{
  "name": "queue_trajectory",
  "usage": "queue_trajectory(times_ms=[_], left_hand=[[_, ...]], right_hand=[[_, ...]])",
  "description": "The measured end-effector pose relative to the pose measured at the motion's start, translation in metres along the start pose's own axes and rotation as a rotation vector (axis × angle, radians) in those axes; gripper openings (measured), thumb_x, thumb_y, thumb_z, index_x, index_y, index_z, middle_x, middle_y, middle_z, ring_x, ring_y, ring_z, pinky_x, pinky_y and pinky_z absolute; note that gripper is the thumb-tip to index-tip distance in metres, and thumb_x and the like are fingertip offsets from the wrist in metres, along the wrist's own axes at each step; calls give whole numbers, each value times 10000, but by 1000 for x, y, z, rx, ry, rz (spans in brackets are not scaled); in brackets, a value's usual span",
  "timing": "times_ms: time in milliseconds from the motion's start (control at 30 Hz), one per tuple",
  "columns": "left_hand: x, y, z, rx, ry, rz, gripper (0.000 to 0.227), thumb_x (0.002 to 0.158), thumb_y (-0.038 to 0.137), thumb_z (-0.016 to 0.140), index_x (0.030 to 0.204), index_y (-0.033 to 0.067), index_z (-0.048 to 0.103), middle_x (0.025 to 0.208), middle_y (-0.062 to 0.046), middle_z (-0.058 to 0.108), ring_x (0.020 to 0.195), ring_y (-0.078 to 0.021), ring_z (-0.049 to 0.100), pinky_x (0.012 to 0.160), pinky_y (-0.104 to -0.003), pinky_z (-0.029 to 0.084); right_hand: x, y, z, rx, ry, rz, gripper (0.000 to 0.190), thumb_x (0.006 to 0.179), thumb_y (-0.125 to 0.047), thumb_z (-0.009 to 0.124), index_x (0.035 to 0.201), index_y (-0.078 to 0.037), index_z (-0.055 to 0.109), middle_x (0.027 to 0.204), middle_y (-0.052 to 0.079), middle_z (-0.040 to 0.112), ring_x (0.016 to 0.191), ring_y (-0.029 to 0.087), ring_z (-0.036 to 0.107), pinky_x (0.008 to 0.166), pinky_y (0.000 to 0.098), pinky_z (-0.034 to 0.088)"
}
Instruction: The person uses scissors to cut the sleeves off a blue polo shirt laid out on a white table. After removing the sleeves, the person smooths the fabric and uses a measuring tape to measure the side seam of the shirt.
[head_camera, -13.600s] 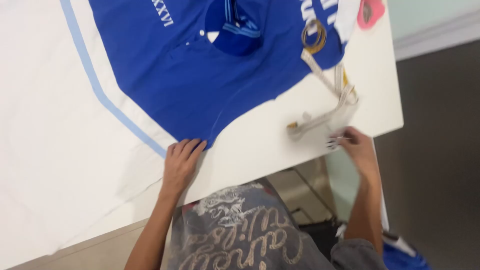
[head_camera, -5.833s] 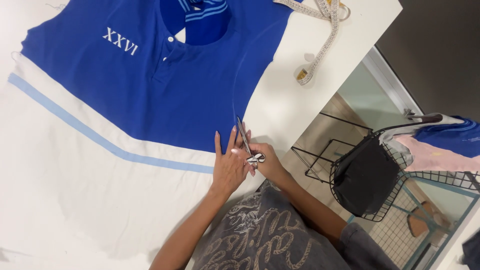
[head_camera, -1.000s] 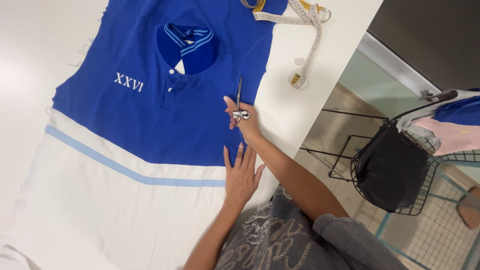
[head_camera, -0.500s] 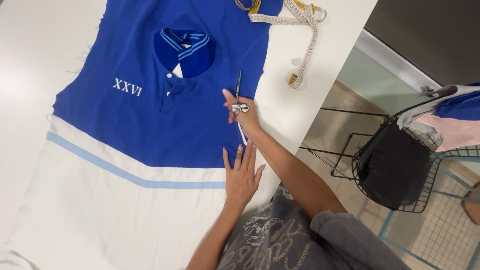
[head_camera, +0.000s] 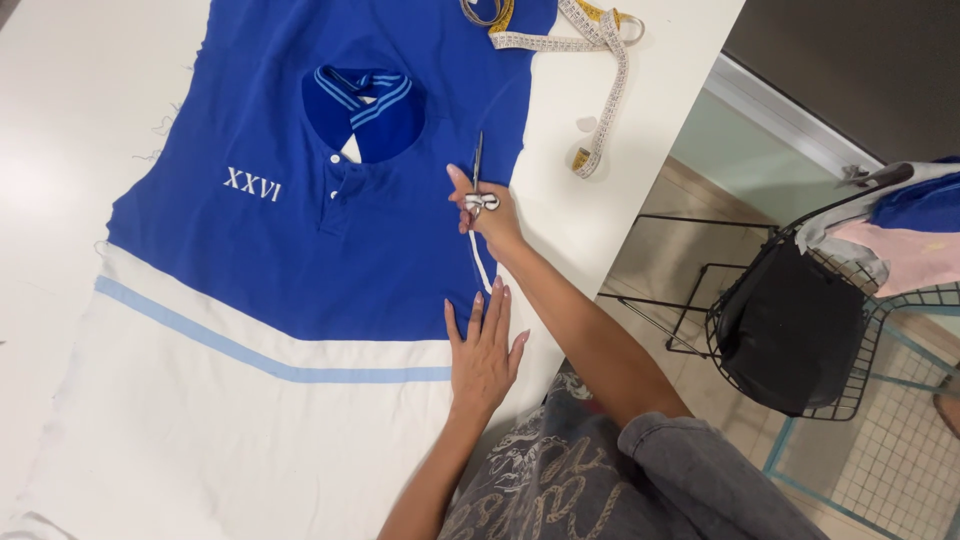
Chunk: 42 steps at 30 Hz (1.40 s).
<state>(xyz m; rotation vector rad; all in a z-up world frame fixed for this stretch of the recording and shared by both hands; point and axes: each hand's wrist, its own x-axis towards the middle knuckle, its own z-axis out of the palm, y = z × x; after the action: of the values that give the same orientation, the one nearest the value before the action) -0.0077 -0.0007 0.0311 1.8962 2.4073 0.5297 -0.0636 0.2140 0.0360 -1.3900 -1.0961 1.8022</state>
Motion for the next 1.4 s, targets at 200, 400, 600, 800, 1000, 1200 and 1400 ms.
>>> queue_trajectory(times_ms=[200, 400, 600, 800, 1000, 1200, 1400], left_hand=[[-1, 0, 4, 13, -2, 2, 679, 1153, 549, 320, 1691, 137, 372, 1794, -30, 310, 1455, -269, 479, 1354, -708, 122], [0, 0, 1, 8, 22, 9, 685, 1150, 552, 331, 1688, 132, 383, 1781, -30, 335, 1458, -273, 477, 1349, -706, 133], [0, 0, 2, 7, 39, 8, 684, 1148, 549, 346, 1688, 131, 387, 1788, -30, 331, 1442, -271, 496, 1347, -707, 149], [1, 1, 1, -16, 51, 3, 668, 1146, 524, 365, 1681, 127, 405, 1781, -35, 345, 1444, -288, 498, 1350, -698, 133], [3, 1, 0, -120, 86, -14, 664, 1120, 506, 464, 1663, 124, 441, 1759, -49, 386, 1476, -316, 477, 1344, -694, 109], [2, -81, -11, -469, 290, -155, 638, 1013, 233, 706, 1602, 59, 535, 1687, -187, 485, 1548, -435, 434, 1313, -592, 214], [5, -146, -72, -291, 395, -281, 495, 1139, 194, 577, 1579, -19, 499, 1724, -281, 406, 1586, -545, 371, 1315, -637, 300]], right_hand=[[6, 7, 0, -16, 49, -10, 450, 891, -364, 936, 860, 51, 765, 638, 86, 597, 440, 122, 551, 363, 287, 546], [8, 4, 1, 4, 47, 19, 454, 894, -358, 931, 846, 58, 758, 635, 87, 593, 457, 124, 567, 380, 288, 552], [14, -8, -3, -29, 35, -22, 421, 911, -336, 916, 854, 56, 773, 641, 91, 593, 451, 138, 579, 373, 304, 554], [21, 2, -4, -12, 39, -16, 441, 894, -355, 933, 868, 51, 762, 628, 87, 603, 439, 131, 568, 371, 282, 545], [-11, -8, -20, -90, -147, -20, 457, 918, -396, 891, 907, 40, 754, 560, 153, 617, 463, 215, 658, 423, 298, 572], [17, -9, -134, -769, -222, -590, 58, 1012, -158, 747, 1021, -101, 738, 849, 114, 706, 828, 296, 705, 811, 445, 586], [151, -132, -160, -1134, 126, -916, 986, 932, -192, 969, 1671, -38, 335, 1189, 151, 667, 1089, 348, 654, 1038, 455, 494]])
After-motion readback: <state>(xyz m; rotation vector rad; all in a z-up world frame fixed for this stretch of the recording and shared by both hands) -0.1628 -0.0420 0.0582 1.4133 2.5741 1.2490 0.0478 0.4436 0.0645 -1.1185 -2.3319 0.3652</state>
